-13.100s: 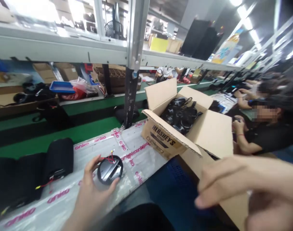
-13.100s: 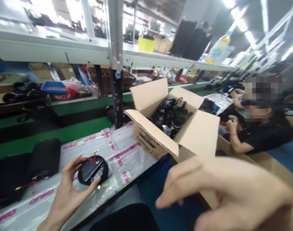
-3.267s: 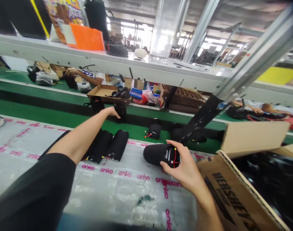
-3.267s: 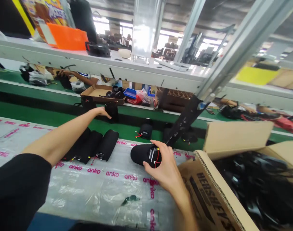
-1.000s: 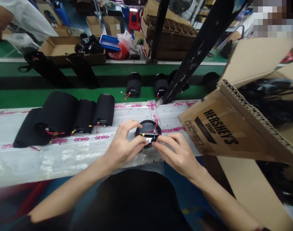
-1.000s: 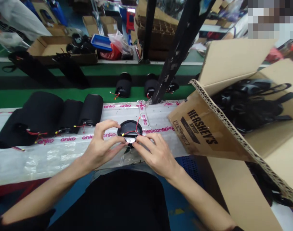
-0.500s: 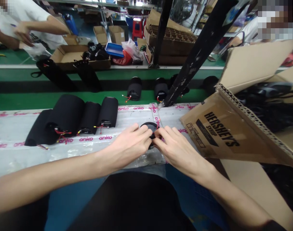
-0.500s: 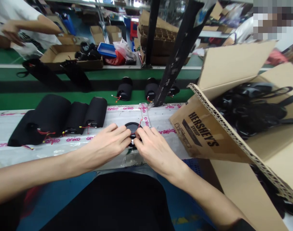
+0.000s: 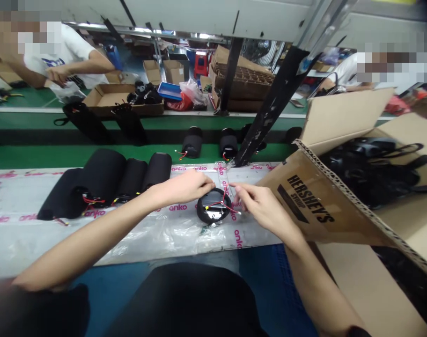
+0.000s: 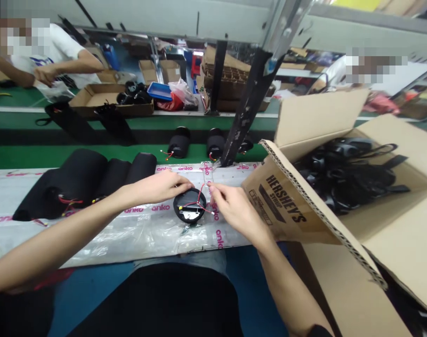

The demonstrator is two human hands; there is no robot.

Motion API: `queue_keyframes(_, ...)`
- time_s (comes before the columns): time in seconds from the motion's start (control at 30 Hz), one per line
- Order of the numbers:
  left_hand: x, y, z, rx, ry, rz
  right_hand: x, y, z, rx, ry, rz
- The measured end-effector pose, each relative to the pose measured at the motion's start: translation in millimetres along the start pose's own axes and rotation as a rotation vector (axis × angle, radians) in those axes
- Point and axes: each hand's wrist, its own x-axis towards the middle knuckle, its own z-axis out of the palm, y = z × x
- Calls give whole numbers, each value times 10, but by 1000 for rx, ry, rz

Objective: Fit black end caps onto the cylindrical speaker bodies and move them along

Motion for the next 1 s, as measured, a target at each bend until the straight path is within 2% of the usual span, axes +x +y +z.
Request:
queue_keyframes(0.1,79,-4,-28,67,-121,50,127,-98,63,-138,-237,29)
queue_keyframes(0.23,133,76,-54,354,-156,171,227,-218,78,-264,-320,54)
queue_keyframes(0.37,286,256,-92,618,-148,214,365,-289,9,-325,-411,64)
queue_keyframes(0.5,457,411,-129,620,-227,224,507,-337,-20,-359,-485,18)
queue_keyframes(0.6,477,419,-71,529,-157,217,497,-335,-3,-384,-484,15)
queue_keyframes(0.7,369,331,-14,410,-54,177,390,-307,15,-422,-423,39)
queue_keyframes(0.83,13,134,-39,190,-61,142,282,-288,23,-429,-379,35)
queue_keyframes(0.87,-110,81,-34,138,-7,131,281,-289,25,-428,-366,33)
queue_keyframes(0.93,-365,-25,23,61,189,125,304,-292,38,-428,-343,31)
queue_keyframes(1.0,-581,-120,140,30,321,269,336,-293,67,-426,-335,29)
